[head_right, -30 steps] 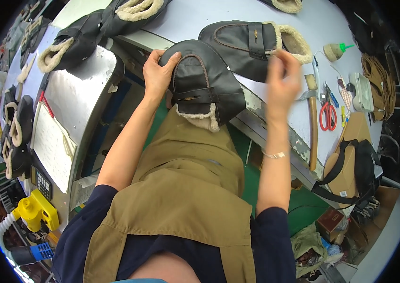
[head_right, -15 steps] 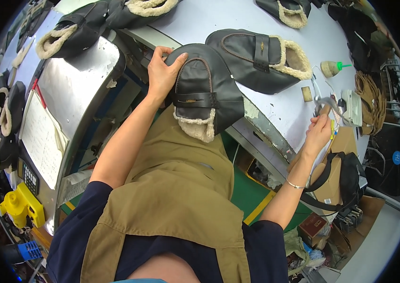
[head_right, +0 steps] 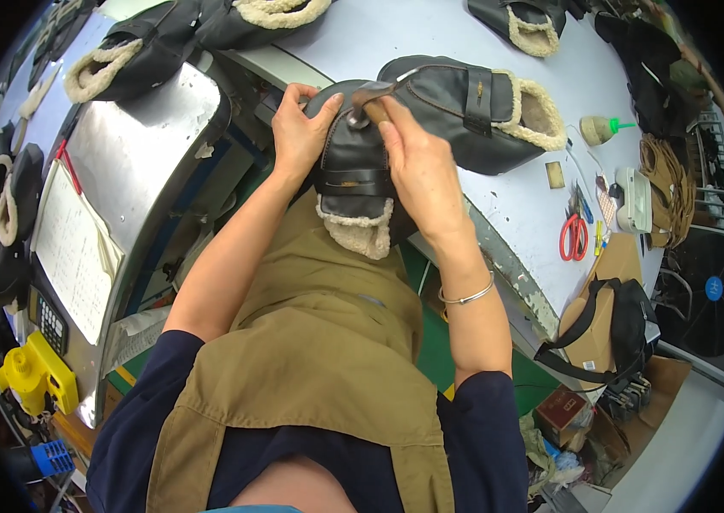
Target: Assembling and finishing leather shoe components using manual tools and adhesive.
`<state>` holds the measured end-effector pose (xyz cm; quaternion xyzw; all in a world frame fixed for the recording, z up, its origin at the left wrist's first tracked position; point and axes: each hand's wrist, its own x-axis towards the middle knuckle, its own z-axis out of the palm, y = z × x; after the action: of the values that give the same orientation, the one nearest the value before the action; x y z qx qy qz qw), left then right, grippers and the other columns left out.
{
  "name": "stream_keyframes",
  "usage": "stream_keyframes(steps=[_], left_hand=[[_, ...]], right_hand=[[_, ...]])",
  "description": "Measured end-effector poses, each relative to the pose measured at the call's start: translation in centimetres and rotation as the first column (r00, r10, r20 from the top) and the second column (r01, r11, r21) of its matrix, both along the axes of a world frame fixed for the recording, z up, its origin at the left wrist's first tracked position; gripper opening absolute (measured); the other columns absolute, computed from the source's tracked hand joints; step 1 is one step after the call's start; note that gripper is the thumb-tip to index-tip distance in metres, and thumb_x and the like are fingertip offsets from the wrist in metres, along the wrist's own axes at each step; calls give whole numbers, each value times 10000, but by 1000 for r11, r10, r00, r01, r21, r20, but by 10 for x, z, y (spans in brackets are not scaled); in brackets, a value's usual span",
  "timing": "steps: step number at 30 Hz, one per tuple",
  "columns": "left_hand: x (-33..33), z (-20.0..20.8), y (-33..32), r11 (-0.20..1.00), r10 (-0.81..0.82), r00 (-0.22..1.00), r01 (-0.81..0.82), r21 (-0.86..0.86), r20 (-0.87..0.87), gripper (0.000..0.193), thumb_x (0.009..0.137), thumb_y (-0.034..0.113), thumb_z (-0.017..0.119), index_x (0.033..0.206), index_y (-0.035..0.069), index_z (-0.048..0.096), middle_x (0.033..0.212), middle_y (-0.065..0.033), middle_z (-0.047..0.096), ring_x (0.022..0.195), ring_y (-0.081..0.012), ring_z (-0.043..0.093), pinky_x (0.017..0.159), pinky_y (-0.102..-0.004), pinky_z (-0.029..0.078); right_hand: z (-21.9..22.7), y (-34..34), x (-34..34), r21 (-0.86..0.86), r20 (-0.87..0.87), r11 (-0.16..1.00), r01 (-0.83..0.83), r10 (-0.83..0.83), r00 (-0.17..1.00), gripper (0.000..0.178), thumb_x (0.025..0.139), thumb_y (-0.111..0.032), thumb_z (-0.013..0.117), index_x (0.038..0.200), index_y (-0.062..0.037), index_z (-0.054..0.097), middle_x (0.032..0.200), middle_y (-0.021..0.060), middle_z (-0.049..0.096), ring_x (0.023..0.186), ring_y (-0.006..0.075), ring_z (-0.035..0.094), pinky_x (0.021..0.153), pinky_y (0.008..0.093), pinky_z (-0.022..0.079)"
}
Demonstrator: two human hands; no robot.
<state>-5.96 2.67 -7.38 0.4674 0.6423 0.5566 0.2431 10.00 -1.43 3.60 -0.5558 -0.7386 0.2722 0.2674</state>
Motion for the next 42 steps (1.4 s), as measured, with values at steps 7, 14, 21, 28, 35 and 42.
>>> stream_keyframes(steps=[7, 14, 21, 28, 35, 42], left_hand=[[-1, 10, -2, 996, -17, 1000, 19, -92, 21, 413, 769, 343, 772, 949, 30, 569, 774, -159, 641, 707, -316, 624, 678, -398, 482], [-3, 0, 1, 999, 7, 999, -9, -35, -44, 424, 775, 363, 759, 959, 33, 568, 823, -188, 664, 778, -346, 657, 704, -416, 488], [1, 11, -5, 994, -31, 998, 25, -108, -52, 415, 785, 369, 746, 951, 38, 560, 804, -187, 673, 787, -380, 661, 699, -435, 498], [5, 28, 4, 995, 11, 932, -44, -84, -363, 400, 810, 391, 729, 921, 45, 564, 752, -171, 660, 741, -388, 649, 643, -453, 488], [2, 34, 32, 998, -13, 852, 47, 53, -524, 361, 791, 377, 740, 897, 64, 594, 799, -126, 678, 756, -336, 656, 633, -427, 490], [-21, 25, 80, 951, -286, 820, 305, -44, -495, 422, 724, 463, 774, 860, 84, 651, 844, -96, 696, 847, -304, 658, 723, -403, 489]], right_hand=[[0, -3, -3, 143, 118, 989, 21, -38, 992, 295, 998, -193, 477, 1251, -71, 564, 925, 239, 660, 877, 446, 616, 701, 470, 492], [19, -3, -7, 140, 7, 988, 68, -70, 998, 347, 1004, -215, 486, 1302, -50, 554, 642, 108, 535, 555, 166, 489, 582, 323, 455], [-13, -1, 1, 79, 61, 995, 57, -62, 996, 320, 1004, -219, 492, 1282, -79, 564, 700, 159, 576, 610, 224, 559, 624, 352, 470], [-8, -3, -10, 120, 146, 991, 62, -79, 986, 289, 979, -247, 511, 1230, -115, 568, 881, 248, 648, 827, 453, 616, 672, 512, 481], [8, 0, 2, 120, 16, 990, 73, -76, 997, 269, 987, -249, 503, 1201, -111, 587, 884, 243, 653, 849, 449, 616, 685, 496, 489], [-5, 12, 6, 74, 51, 994, 84, -88, 995, 288, 988, -271, 499, 1213, -106, 570, 929, 229, 663, 895, 444, 618, 720, 487, 492]])
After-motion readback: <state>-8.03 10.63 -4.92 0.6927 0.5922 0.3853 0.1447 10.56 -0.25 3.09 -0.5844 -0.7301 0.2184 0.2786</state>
